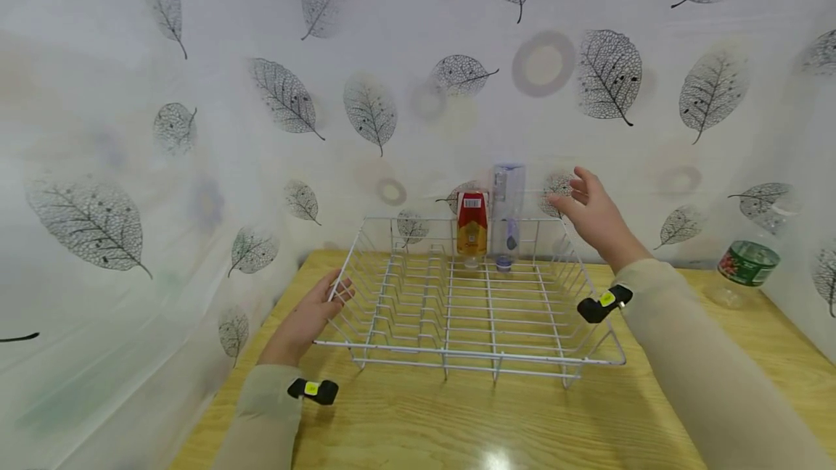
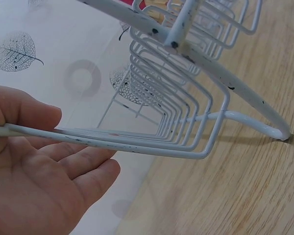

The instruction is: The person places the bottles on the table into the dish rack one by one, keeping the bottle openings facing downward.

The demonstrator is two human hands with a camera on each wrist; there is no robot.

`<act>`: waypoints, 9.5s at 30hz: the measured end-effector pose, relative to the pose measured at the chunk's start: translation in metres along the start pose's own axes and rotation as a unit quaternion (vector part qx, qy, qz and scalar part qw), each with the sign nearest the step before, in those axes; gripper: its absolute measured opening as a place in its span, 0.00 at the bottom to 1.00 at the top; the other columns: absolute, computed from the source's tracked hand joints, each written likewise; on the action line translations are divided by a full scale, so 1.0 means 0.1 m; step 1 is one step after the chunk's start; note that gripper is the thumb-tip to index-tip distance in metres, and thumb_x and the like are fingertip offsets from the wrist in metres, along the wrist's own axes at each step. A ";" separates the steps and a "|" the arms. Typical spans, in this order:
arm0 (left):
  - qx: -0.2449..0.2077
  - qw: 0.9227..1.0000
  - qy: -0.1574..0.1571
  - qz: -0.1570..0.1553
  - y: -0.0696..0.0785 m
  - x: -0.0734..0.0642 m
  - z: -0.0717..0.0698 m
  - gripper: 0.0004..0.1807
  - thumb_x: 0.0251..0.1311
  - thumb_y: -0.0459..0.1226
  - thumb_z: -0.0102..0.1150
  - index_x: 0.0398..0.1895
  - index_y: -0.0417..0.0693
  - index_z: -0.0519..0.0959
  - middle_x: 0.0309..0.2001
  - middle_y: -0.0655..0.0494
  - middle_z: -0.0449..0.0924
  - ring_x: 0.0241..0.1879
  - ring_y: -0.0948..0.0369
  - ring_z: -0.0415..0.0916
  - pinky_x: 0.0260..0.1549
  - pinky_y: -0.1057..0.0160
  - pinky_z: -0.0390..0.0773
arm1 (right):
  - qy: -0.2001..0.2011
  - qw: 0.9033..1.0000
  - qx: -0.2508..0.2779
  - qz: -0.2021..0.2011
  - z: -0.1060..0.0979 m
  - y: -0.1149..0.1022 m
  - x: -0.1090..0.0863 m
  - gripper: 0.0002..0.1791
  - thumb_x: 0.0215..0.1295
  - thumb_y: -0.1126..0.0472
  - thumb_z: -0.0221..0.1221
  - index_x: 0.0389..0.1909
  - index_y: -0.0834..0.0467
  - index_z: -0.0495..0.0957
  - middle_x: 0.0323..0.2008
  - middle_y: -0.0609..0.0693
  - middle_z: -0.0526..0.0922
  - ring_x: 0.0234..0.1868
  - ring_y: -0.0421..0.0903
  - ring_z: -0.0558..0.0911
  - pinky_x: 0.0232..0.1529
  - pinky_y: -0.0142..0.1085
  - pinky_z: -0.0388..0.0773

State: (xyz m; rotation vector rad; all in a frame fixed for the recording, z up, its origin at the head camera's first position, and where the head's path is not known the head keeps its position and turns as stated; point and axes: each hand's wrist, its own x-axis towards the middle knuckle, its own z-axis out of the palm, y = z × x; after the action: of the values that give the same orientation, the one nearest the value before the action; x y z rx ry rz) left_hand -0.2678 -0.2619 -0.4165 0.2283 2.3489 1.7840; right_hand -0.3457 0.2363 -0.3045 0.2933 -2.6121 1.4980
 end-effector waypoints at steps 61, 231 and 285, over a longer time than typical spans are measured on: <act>-0.010 1.000 0.008 -0.004 0.01 -0.01 0.00 0.38 0.76 0.28 0.39 0.83 0.48 0.38 0.78 0.41 0.50 0.75 0.47 0.55 0.72 0.44 0.53 | 0.349 0.900 0.001 0.261 -1.17 1.73 -1.25 0.50 0.71 0.39 0.54 0.82 0.40 0.31 0.82 0.49 0.38 0.80 0.49 0.40 0.76 0.51 0.45; 0.561 0.747 0.091 0.346 1.06 -0.31 1.70 0.46 0.52 0.52 0.76 0.74 0.55 0.68 0.68 0.50 0.71 0.68 0.48 0.67 0.67 0.45 0.66 | 0.014 0.860 -0.380 -0.339 0.99 -0.21 -1.33 0.49 0.42 0.45 0.81 0.68 0.51 0.74 0.53 0.49 0.83 0.51 0.53 0.80 0.52 0.51 0.78; 0.198 0.939 0.043 0.277 0.97 -0.11 1.64 0.42 0.59 0.44 0.73 0.74 0.60 0.63 0.64 0.57 0.72 0.61 0.58 0.70 0.58 0.47 0.74 | -0.088 0.898 0.351 -0.250 0.89 -0.07 -1.24 0.47 0.69 0.60 0.65 0.80 0.57 0.46 0.75 0.58 0.58 0.75 0.50 0.61 0.70 0.37 0.64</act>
State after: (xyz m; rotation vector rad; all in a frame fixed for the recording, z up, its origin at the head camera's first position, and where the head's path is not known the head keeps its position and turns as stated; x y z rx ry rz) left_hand -0.2173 -0.0854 -0.3659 0.9735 2.8958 1.4950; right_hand -0.2242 0.1698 -0.3674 1.1057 -1.7541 2.1827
